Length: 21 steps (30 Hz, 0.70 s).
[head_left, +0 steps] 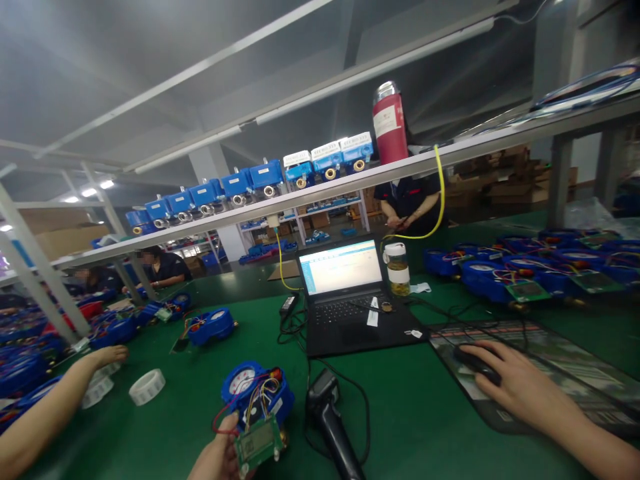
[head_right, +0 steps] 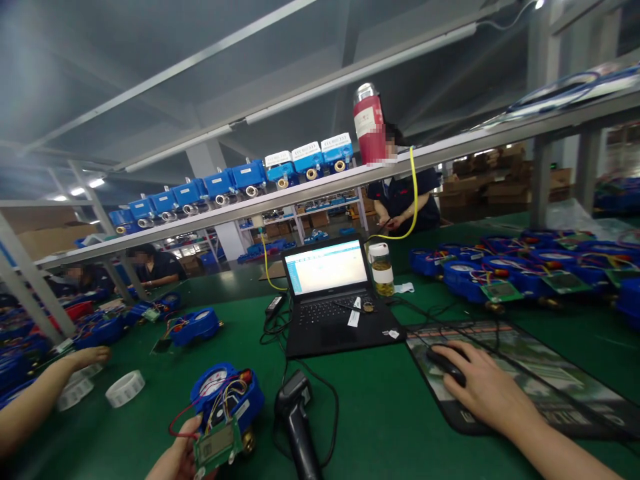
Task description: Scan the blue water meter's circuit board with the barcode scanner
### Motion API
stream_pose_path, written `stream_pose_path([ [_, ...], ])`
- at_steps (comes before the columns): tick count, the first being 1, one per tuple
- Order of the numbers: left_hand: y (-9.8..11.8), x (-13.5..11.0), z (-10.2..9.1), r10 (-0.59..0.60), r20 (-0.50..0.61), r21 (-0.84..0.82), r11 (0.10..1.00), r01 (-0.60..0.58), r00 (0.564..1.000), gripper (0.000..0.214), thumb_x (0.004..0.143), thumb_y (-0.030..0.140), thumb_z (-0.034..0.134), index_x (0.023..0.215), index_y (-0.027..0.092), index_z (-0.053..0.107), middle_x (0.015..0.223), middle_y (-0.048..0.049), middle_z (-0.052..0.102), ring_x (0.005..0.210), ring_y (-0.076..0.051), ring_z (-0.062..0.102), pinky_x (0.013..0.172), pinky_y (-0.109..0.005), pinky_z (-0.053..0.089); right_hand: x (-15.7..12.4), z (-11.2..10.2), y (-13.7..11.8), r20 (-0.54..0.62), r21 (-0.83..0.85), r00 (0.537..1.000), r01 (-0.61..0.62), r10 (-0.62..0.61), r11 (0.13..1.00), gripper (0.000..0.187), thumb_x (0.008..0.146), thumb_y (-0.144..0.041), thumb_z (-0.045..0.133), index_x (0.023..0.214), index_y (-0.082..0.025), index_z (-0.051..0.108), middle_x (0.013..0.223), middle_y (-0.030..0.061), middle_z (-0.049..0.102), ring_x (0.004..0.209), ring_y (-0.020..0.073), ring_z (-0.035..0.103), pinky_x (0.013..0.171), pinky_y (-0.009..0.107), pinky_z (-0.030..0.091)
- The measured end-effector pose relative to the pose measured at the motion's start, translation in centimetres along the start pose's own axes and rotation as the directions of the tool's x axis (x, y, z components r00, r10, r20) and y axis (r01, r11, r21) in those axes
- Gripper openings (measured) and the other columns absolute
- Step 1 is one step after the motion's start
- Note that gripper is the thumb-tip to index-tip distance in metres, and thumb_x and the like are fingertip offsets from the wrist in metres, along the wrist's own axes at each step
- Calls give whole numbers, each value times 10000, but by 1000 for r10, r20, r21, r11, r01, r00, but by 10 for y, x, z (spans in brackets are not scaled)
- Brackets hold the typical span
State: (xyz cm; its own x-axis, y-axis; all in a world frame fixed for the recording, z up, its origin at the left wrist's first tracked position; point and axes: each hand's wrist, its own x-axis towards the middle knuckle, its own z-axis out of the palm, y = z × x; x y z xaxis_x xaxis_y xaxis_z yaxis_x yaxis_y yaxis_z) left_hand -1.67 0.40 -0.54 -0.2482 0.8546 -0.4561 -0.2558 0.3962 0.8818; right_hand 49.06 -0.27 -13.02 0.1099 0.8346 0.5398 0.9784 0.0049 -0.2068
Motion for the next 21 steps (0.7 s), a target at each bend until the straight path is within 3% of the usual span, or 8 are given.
stream_pose_path([
  [8,-18,14,-13,51,89,-13,999,-50,995,262,804,332,602,934,113,544,736,-108,677,604,-184,633,556,-277,518,0,4,5,9,-5,1000,1,-1,1000,479,794,-495,417,1169,-265,607,1211,116,523,1010,302,558,813,470,511],
  [10,-23,19,-13,98,49,17,995,-99,994,350,770,369,640,965,106,516,715,-91,648,600,-182,624,542,-275,511,1,-3,-3,-20,-55,1000,4,-5,998,490,789,-493,427,1177,-250,603,1294,143,460,1078,354,512,812,525,484],
  [12,-29,23,-12,236,-57,88,969,-231,970,470,750,431,641,1032,95,469,693,-67,606,569,-172,599,517,-280,498,3,-13,-26,-62,-69,997,32,-36,997,519,791,-506,438,1200,-220,580,1344,161,405,1147,384,451,860,564,437],
  [15,-33,24,-10,500,-159,228,858,-461,851,706,726,504,616,1225,95,327,751,-55,573,606,-166,581,578,-320,512,4,-30,-91,-34,161,998,65,-61,985,529,807,-557,412,1150,-180,555,1251,157,476,1137,325,465,912,495,428],
  [17,-31,22,-11,592,-171,280,796,-537,787,805,697,504,632,1312,149,253,904,-82,556,740,-182,592,688,-354,522,2,-40,-147,157,370,986,0,-63,929,456,841,-552,357,1062,-198,541,1150,129,527,1034,262,527,867,416,455],
  [18,-30,20,-12,628,-167,301,767,-567,760,816,683,499,644,1332,190,258,1013,-99,527,834,-196,585,748,-368,517,0,-44,-175,294,435,950,-38,-102,900,422,856,-530,334,1048,-205,523,1098,114,545,986,238,543,831,386,461],
  [19,-29,18,-14,686,-150,341,712,-614,712,794,684,492,642,1340,226,283,1119,-112,483,927,-213,563,803,-385,508,-3,-47,-201,396,462,906,-55,-150,885,386,866,-489,323,1052,-203,504,1072,104,549,964,225,547,828,370,450],
  [21,-26,13,-19,827,-53,464,516,-720,559,632,739,461,595,1305,266,391,1282,-113,390,1095,-248,488,922,-442,460,-7,-48,-245,458,485,865,-50,-205,873,335,849,-439,374,1051,-199,493,1047,89,553,920,219,558,803,360,438],
])
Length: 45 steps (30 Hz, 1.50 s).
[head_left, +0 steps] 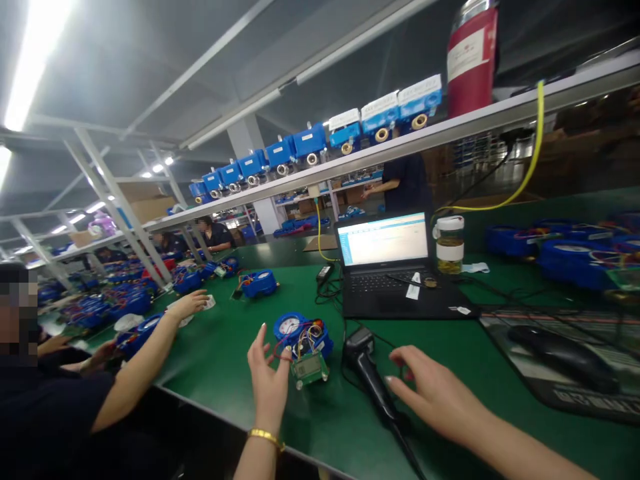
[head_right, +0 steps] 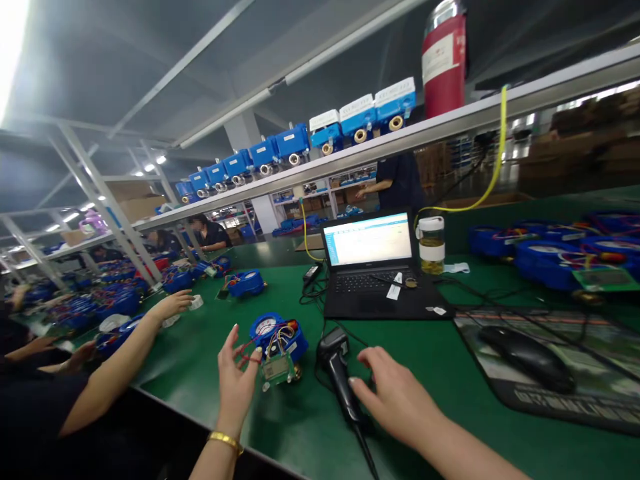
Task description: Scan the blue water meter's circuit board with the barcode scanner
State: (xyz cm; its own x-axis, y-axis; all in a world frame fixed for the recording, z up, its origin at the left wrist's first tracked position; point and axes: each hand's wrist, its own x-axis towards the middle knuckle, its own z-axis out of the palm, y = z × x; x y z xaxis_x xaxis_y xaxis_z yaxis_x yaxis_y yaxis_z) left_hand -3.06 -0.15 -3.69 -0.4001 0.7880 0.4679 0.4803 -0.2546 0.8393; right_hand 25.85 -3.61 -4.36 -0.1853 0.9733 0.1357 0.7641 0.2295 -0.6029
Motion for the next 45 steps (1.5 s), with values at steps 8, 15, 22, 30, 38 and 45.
stream_pose_path([
  [8,-5,-15,-25,373,362,138,885,-445,854,355,867,171,311,1073,299,570,1262,-37,527,1230,-205,426,1059,-518,359,40,42,-25,70,61,986,-156,151,986,470,670,-373,638,1021,-100,485,953,182,602,907,351,585,756,412,415],
  [15,-4,-36,-18,452,348,405,718,-567,821,762,710,257,667,1349,187,258,1316,-163,455,1240,-294,421,991,-557,440,34,24,-5,260,462,949,-283,177,840,297,776,-354,386,974,-148,466,880,106,629,730,184,609,663,304,462],
  [22,-3,-30,-10,642,372,456,503,-734,670,392,851,123,464,1217,255,510,1250,-112,553,1151,-239,527,891,-420,531,1,11,-2,256,650,952,-297,167,700,401,750,-580,378,805,-184,403,670,-13,493,514,85,459,478,217,365],
  [30,14,3,-11,399,260,150,883,-445,879,198,844,351,509,788,217,644,792,-40,660,767,-187,610,725,-310,492,-8,8,-22,240,645,971,-150,-12,750,507,693,-507,517,1011,-122,429,539,-53,452,483,107,417,491,237,331],
  [38,31,22,1,-19,104,-128,991,32,994,442,719,595,542,711,154,581,621,-46,612,596,-188,597,574,-301,515,-13,11,-44,244,657,961,-62,-134,751,456,713,-442,482,1024,-113,427,633,-38,444,522,106,428,503,237,364],
  [45,26,14,-3,-93,53,-187,977,101,994,511,626,646,623,720,145,604,627,-28,579,592,-161,530,544,-262,451,-7,16,-45,199,663,969,-25,-144,749,297,708,-394,485,881,-152,470,634,-37,432,503,88,416,474,215,353],
])
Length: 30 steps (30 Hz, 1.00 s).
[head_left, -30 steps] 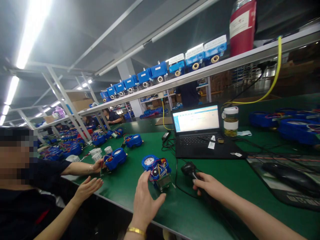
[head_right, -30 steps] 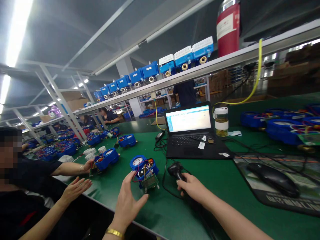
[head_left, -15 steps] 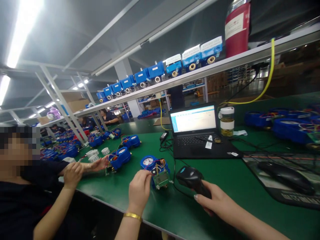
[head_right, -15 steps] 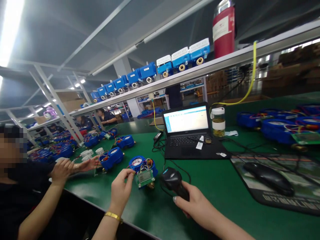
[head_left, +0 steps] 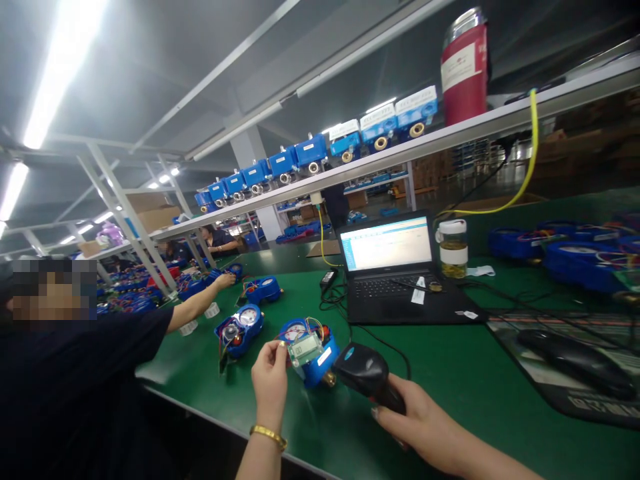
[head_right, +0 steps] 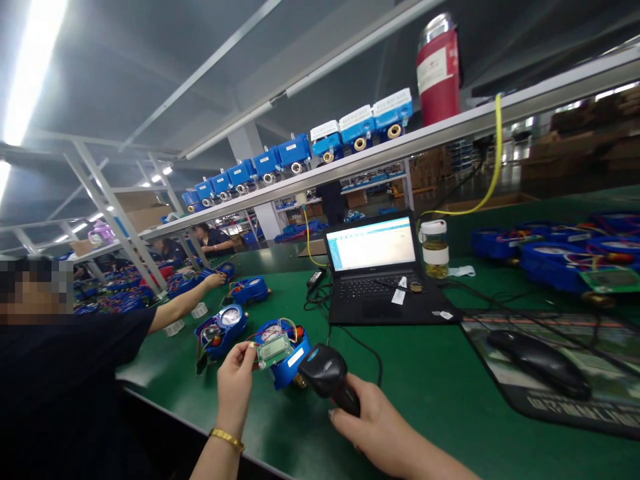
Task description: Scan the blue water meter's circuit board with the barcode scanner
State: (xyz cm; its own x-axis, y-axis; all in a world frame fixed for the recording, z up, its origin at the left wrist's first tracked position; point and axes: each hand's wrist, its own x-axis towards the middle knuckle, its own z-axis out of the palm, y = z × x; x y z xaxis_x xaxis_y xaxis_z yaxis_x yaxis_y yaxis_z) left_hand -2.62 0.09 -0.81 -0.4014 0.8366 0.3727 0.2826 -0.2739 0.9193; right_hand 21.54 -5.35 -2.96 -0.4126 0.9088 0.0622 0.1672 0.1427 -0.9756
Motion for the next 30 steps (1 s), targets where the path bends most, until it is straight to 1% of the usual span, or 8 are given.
stream_pose_path([
  [6,-5,-6,-2,-28,-8,-12,1000,28,1000,526,604,662,641,716,149,604,631,-29,581,594,-166,524,550,-268,436,1,-8,-2,-17,5,999,-31,31,1000,285,681,-401,481,827,-157,460,567,-57,404,469,79,385,463,210,326],
  [11,-11,-6,-1,-69,-38,-64,996,67,997,524,590,648,667,725,145,613,627,-22,573,598,-156,502,550,-256,413,-1,-4,-6,14,-1,1000,-22,22,1000,279,664,-387,475,819,-155,465,582,-49,416,474,83,393,462,215,338],
  [16,-13,-6,3,-164,-47,-159,975,155,985,542,568,628,687,779,132,628,696,-50,618,644,-168,531,569,-261,433,0,4,-1,6,-29,1000,-24,24,999,273,675,-394,468,823,-164,455,598,-46,413,483,84,399,467,213,346],
  [19,-9,-8,5,-211,-63,-199,960,195,975,583,520,641,706,780,125,631,705,-60,626,652,-173,538,568,-265,447,2,1,2,13,-77,999,-39,40,996,284,681,-402,441,840,-167,457,620,-39,426,480,90,417,467,220,358],
  [22,-6,-12,2,-227,-62,-215,954,209,972,597,461,639,745,751,131,630,694,-44,618,650,-166,537,553,-246,451,5,-13,4,-49,-225,998,-59,49,973,291,695,-371,441,887,-158,490,699,6,509,563,134,490,531,254,393],
  [26,-13,-14,-11,-228,-61,-177,961,214,972,645,383,664,770,745,147,636,714,-29,625,673,-165,547,537,-219,474,5,-42,11,-191,-473,981,-132,46,871,414,685,-330,517,1041,-120,540,907,113,599,833,259,564,745,369,429],
  [28,-21,-12,-17,-243,-31,-147,960,236,969,666,364,679,769,755,155,642,727,-37,641,676,-184,572,544,-242,504,3,-57,18,-214,-543,977,-137,22,828,523,687,-316,536,1179,-137,517,1040,121,590,946,264,562,849,385,427],
  [30,-29,-11,-20,-265,8,-124,956,264,964,676,352,694,765,753,162,647,722,-47,655,655,-209,597,551,-286,533,-3,-76,28,-240,-592,971,-128,-22,796,534,738,-347,511,1247,-185,495,1129,95,568,1024,223,546,917,344,420],
])
